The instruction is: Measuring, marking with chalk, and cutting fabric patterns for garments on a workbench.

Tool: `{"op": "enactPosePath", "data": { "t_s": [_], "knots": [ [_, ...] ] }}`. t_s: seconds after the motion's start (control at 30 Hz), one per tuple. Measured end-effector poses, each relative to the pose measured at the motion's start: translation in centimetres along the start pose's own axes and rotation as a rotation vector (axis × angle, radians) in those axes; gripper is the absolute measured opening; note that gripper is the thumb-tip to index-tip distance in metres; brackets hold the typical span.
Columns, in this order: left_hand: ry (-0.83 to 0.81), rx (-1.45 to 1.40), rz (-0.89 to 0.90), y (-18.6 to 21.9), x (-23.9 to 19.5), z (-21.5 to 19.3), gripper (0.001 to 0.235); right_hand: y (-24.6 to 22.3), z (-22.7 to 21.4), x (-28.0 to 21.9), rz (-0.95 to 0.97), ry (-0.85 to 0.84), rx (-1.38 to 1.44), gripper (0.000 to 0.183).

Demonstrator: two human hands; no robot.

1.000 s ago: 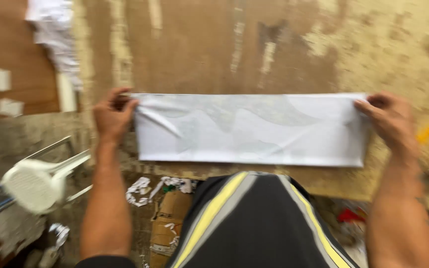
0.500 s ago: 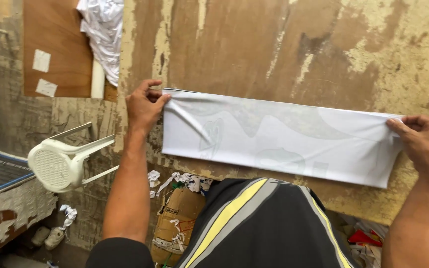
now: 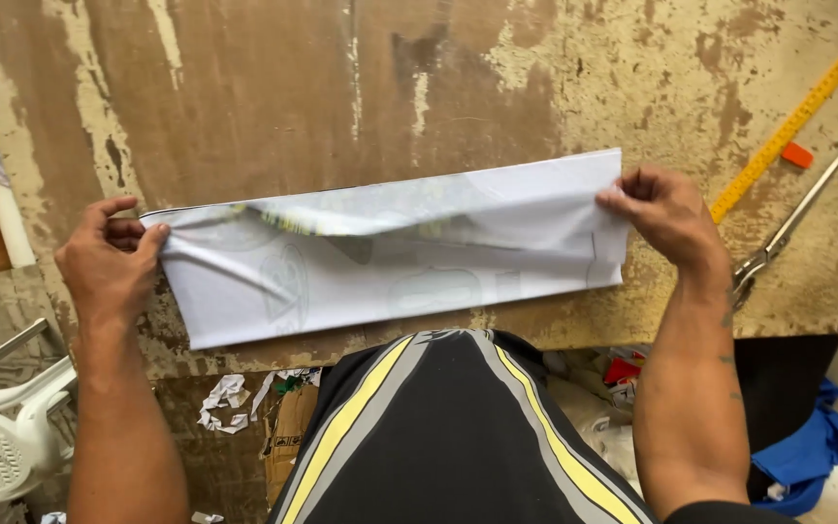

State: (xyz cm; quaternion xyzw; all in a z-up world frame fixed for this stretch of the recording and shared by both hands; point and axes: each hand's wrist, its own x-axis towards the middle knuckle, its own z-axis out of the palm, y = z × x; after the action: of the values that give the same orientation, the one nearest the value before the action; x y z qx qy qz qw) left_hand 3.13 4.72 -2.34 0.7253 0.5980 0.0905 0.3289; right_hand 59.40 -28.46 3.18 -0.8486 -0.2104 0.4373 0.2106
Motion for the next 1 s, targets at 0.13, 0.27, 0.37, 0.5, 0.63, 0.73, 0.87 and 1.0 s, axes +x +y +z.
{"op": "enactPosePath", "data": {
  "t_s": [0.13,0.27,0.37,0.5,0.63,0.73,0.87,1.0],
  "knots": [
    [-0.007,0.025,0.049,-0.5,0.3,-0.1,0.045,-1.1,0.8,1.7,0.088,0.124,-0.002,0.015],
    [-0.003,0.072,0.071,-1.0,0.3,0.1,0.045,0.3,1.2,3.2,-0.01,0.151,-0.007,0.017],
    [0.044,0.089,0.138,-2.6,0.1,0.5,0.042,1.3,1.8,4.3,-0.035,0.199,-0.042,0.019],
    [0.164,0.373,0.311,-3.8,-0.2,2.2,0.037,1.3,1.7,4.3,-0.059,0.229,-0.134,0.025],
    [0.255,0.477,0.354,0.1,-1.8,3.2,0.042,0.6,1.7,2.8,-0.112,0.208,-0.088,0.017],
    [0.231,0.554,0.319,3.5,-3.8,4.2,0.04,-0.4,1.6,-0.1,-0.103,0.079,0.003,0.016],
    [-0.041,0.531,0.304,6.0,-6.9,6.2,0.045,1.1,3.7,-3.9,-0.097,-0.065,-0.012,0.011],
    [-0.152,0.395,0.303,7.7,-9.4,7.5,0.082,2.9,5.1,-5.2,-0.145,0.029,0.099,0.022]
  ]
}}
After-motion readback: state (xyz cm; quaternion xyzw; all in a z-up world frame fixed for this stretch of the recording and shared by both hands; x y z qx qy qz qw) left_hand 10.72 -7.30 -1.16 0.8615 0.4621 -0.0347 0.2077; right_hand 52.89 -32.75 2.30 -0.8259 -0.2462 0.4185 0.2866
